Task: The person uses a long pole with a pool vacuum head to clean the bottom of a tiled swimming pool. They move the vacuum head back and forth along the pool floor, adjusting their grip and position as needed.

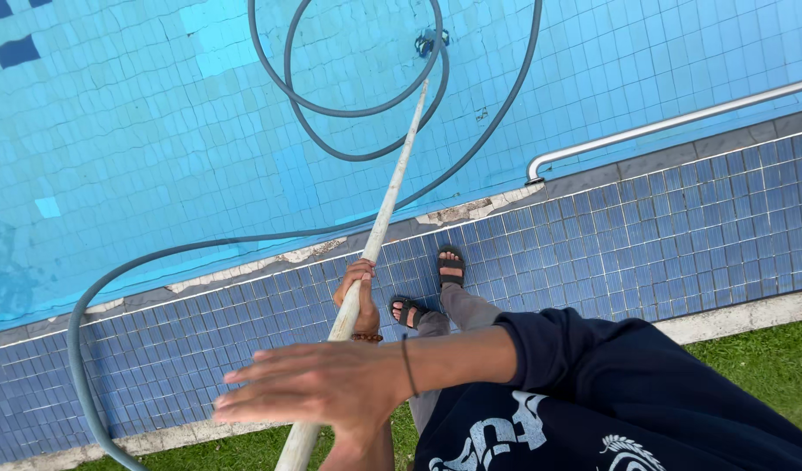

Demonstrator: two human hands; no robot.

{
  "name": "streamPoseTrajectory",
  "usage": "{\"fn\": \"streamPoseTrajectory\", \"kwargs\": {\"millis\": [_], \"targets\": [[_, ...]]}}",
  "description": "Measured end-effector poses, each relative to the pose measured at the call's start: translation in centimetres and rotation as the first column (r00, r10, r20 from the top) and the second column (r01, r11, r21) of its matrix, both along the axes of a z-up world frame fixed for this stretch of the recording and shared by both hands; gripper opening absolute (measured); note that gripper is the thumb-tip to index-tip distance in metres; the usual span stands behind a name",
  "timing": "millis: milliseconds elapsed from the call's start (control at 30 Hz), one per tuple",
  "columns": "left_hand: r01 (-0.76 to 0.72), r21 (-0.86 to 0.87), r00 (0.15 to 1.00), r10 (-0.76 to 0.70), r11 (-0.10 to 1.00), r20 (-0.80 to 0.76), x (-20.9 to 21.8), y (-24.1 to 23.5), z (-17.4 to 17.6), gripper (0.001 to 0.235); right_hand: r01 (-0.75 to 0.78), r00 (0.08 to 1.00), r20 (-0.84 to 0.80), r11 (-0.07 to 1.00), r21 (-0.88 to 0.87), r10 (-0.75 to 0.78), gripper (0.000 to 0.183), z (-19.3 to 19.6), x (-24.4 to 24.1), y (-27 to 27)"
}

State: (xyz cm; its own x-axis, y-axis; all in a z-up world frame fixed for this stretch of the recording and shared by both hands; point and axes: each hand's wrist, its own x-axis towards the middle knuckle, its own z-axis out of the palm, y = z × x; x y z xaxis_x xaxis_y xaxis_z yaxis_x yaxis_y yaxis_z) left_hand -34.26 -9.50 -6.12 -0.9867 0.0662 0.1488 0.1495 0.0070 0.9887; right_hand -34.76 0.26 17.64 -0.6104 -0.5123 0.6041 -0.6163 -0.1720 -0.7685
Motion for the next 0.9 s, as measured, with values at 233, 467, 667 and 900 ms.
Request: {"fn": "streamPoseTrajectory", "kwargs": {"millis": [233,467,667,900], "targets": [[0.162,-0.046,0.98,-0.167,0.986,-0.112,-1.5,2.9,2.5,0.005,-0.166,0.983,0.102,0.98,0.112,0.155,0.061,-3.5,4.6,-9.5],[0.255,-0.082,0.955,-0.265,0.963,-0.135,-3.2,4.8,3.2,0.006,-0.138,0.984,0.127,0.984,0.114,0.124,0.03,-0.8,6.8,-6.4],[0.203,-0.247,0.978,-0.207,0.948,0.008,-9.1,3.3,2.4,0.019,0.063,0.994,-0.096,0.974,0.217,-0.043,0.016,5.7,0.9,-7.3],[0.309,-0.491,0.916,-0.395,0.814,-0.077,-14.3,-0.7,4.2,0.068,0.537,0.8,-0.261,0.839,-0.092,-0.541,0.05,14.2,-19.1,-3.2]]}}
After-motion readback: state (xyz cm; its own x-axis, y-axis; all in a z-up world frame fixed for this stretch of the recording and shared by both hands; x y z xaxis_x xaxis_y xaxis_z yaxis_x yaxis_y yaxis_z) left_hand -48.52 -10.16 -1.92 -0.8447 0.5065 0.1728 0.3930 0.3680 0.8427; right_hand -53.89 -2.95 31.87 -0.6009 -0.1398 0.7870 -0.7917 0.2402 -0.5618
